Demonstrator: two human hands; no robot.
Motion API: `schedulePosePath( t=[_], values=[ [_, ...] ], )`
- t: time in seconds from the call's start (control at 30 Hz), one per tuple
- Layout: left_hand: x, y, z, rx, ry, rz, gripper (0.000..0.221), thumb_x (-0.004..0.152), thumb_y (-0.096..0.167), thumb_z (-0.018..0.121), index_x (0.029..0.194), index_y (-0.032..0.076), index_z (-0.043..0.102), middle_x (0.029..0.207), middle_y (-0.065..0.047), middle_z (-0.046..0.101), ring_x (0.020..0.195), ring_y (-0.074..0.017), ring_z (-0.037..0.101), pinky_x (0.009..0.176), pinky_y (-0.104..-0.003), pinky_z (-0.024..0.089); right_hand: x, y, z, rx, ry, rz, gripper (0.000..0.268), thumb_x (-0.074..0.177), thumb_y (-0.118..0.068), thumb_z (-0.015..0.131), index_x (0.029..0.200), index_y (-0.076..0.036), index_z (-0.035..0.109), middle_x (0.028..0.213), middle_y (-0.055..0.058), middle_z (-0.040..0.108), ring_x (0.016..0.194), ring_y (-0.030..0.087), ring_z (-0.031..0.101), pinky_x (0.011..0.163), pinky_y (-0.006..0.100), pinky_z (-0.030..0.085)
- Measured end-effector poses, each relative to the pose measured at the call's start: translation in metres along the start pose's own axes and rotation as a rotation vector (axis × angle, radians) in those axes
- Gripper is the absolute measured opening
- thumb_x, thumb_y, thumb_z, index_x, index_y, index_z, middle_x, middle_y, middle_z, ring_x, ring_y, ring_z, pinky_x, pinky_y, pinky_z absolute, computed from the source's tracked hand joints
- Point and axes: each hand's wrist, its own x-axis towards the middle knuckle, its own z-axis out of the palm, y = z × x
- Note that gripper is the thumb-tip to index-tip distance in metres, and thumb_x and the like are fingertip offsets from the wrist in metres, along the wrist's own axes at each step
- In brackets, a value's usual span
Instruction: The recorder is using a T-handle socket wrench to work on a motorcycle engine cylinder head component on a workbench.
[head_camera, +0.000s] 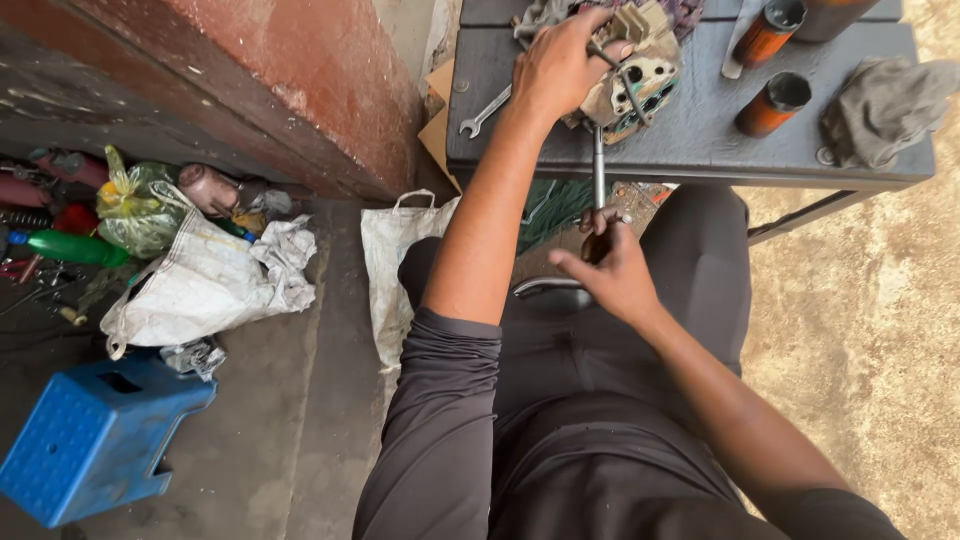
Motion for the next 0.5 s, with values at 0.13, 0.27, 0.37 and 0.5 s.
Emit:
schedulePosePath(
  t=[0.13, 0.27, 0.37, 0.5],
  values=[
    [0.003, -0.017, 0.021, 0.018, 0.073, 0.059, 0.050, 0.087, 0.054, 0.071, 0.127, 0.024, 0.066, 0.112, -0.007, 0.076, 0.105, -0.0354, 0.069, 0.084, -0.053, 0.054, 0.004, -0.005, -0.004, -0.497, 0.087, -0.088, 0.040, 0.088, -0.008, 0.074, 0.108, -0.017, 0.041, 0.115, 0.003, 0.047, 0.084, 0.011, 0.047, 0.067, 0.031, 0.042],
    [0.001, -0.023, 0.031, 0.047, 0.121, 0.058, 0.049, 0.089, 0.058, 0.071, 0.114, 0.016, 0.068, 0.106, -0.011, 0.076, 0.103, -0.0349, 0.071, 0.078, -0.052, 0.057, 0.003, -0.010, 0.009, 0.123, -0.034, 0.006, 0.031, 0.089, -0.020, 0.077, 0.096, -0.019, 0.047, 0.113, 0.006, 0.050, 0.081, 0.017, 0.050, 0.072, 0.033, 0.046],
    [0.002, -0.029, 0.033, 0.064, 0.133, 0.061, 0.050, 0.087, 0.060, 0.070, 0.107, 0.015, 0.071, 0.097, -0.013, 0.076, 0.093, -0.0350, 0.072, 0.071, -0.052, 0.057, 0.000, -0.013, 0.002, -0.039, -0.064, 0.000, 0.019, 0.093, -0.030, 0.070, 0.099, -0.021, 0.054, 0.116, 0.003, 0.051, 0.087, 0.016, 0.053, 0.078, 0.032, 0.046],
    [0.002, -0.023, 0.032, 0.049, 0.029, -0.042, 0.048, 0.089, 0.062, 0.066, 0.097, 0.015, 0.074, 0.080, -0.008, 0.076, 0.077, -0.0295, 0.077, 0.068, -0.048, 0.060, -0.003, -0.006, -0.014, 0.325, -0.181, 0.057, 0.019, 0.105, -0.034, 0.065, 0.106, -0.017, 0.058, 0.121, 0.003, 0.053, 0.092, 0.016, 0.054, 0.085, 0.034, 0.047]
  ],
)
